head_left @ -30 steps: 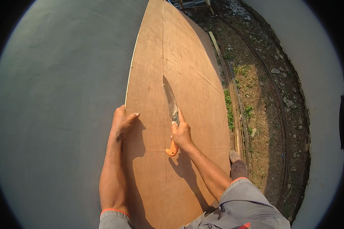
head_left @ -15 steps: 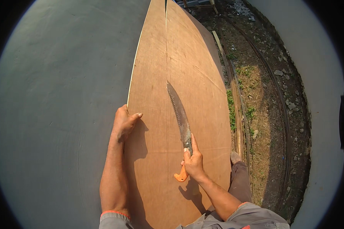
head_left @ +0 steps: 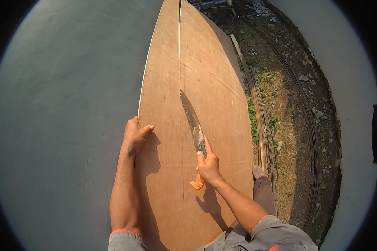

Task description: Sawing a piece of plywood in half using a hand saw.

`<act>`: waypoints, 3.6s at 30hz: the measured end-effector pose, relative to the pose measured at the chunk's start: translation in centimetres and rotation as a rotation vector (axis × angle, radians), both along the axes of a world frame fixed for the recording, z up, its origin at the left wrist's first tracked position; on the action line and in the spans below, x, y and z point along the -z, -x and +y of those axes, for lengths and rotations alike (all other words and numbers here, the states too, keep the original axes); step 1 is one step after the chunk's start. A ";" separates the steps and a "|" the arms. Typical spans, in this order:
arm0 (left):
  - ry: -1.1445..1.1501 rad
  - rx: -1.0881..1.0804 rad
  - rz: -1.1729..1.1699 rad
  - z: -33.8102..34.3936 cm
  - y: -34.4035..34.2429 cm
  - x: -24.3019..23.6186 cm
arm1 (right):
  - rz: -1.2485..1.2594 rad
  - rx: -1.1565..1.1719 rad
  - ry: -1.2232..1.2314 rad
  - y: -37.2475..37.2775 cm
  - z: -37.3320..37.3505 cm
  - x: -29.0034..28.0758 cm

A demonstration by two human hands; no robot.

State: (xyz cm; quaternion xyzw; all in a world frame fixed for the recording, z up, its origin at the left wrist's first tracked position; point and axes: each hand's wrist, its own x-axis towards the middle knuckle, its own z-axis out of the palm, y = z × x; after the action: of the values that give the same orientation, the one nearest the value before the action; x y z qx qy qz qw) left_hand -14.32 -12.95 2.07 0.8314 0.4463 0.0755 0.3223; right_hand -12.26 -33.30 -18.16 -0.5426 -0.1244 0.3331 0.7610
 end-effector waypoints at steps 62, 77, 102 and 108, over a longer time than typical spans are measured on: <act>0.020 0.042 -0.061 1.3 0.5 1.3 | -0.117 -0.023 0.031 1.3 -0.9 0.7; 0.046 0.030 -0.050 1.2 0.1 1.6 | 0.022 -0.067 0.055 -2.8 3.7 -0.4; -0.008 0.037 -0.037 0.8 -0.2 1.7 | 0.061 -0.076 0.031 -2.1 3.2 -1.0; 0.043 -0.015 -0.012 -0.7 -0.5 -0.3 | 0.013 -0.066 -0.010 5.0 -5.5 -0.6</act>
State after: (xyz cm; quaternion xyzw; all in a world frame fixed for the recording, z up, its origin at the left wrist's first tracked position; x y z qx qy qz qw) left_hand -13.83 -13.69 2.36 0.8205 0.4519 0.0733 0.3424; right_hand -17.30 -38.82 -17.60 -0.5321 -0.1391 0.3611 0.7531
